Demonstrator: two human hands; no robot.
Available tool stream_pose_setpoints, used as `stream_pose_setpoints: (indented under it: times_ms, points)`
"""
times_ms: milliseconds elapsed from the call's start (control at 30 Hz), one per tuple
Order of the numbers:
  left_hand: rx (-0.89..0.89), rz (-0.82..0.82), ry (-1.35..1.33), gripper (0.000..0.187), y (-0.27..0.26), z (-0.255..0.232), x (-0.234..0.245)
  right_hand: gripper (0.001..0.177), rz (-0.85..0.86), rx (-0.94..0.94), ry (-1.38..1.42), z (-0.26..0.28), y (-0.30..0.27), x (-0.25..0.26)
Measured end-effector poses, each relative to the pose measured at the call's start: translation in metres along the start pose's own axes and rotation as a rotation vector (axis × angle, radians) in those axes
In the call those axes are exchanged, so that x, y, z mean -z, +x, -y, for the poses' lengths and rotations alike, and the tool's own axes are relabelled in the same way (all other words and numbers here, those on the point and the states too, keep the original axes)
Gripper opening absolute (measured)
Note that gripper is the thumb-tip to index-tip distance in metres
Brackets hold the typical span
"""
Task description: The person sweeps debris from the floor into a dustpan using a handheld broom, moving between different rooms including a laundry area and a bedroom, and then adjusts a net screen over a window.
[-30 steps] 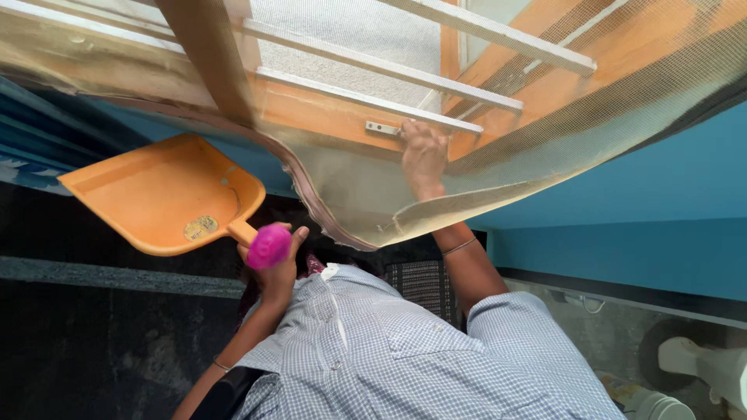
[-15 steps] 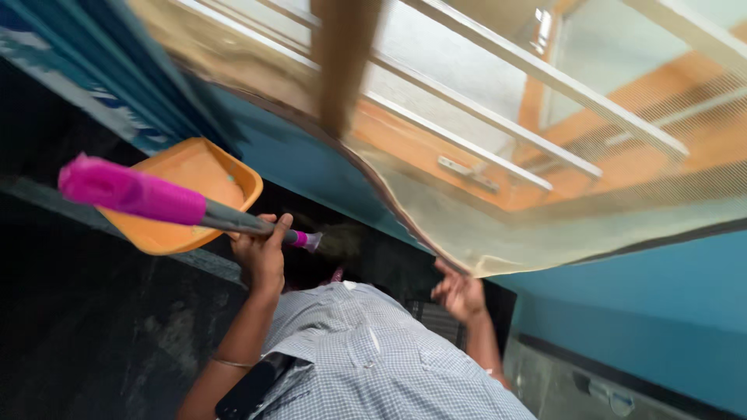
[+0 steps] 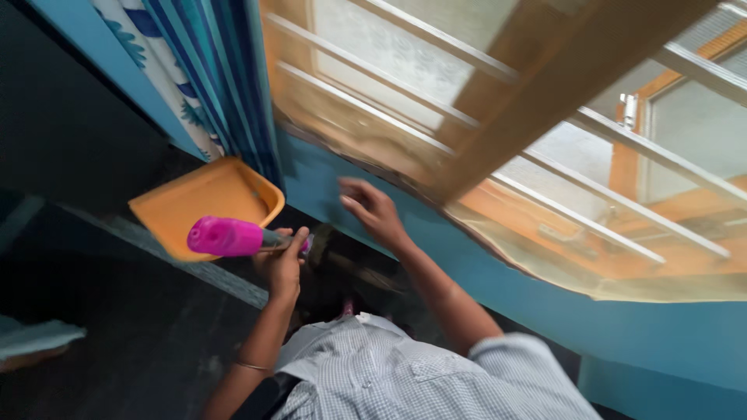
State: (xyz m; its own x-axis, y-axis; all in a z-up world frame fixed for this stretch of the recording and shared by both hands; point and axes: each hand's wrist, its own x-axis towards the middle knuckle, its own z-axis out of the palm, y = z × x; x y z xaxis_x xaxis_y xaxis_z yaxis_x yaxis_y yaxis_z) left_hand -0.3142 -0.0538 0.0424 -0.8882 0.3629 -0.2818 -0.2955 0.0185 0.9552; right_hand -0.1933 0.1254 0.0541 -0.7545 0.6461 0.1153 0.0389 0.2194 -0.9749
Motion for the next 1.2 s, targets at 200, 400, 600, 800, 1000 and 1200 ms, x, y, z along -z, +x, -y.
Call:
stream_pose_setpoints:
  times_ms: [200,400,600,800,1000,1200]
  points:
    - [0.021,0.079,-0.09,0.034,0.062,-0.022,0.055,0.114,-0.159,0.227,0.025,0.079,0.186,-0.148]
    - [-0.071,0.112,0.095,0.026,0.102,-0.015,0.075,0.07,0.555,-0.003,-0.071,0.128,0.248,-0.304]
    - [-0.064,0.113,-0.042,0.032,0.143,-0.069,0.084,0.052,0.374,-0.13,0.124,0.085,0.272,-0.257]
    - [-0.131,0.106,-0.154,0.035,0.202,-0.113,0.054,0.04,-0.151,-0.237,0.246,-0.028,0.164,-0.14]
    - [-0.131,0.14,-0.226,0.033,0.247,-0.133,0.021,0.04,-0.285,-0.517,0.31,-0.152,0.062,-0.102]
    - [-0.103,0.092,-0.171,0.035,0.256,-0.126,0.014,0.075,-0.546,-0.58,0.713,-0.172,0.115,-0.092]
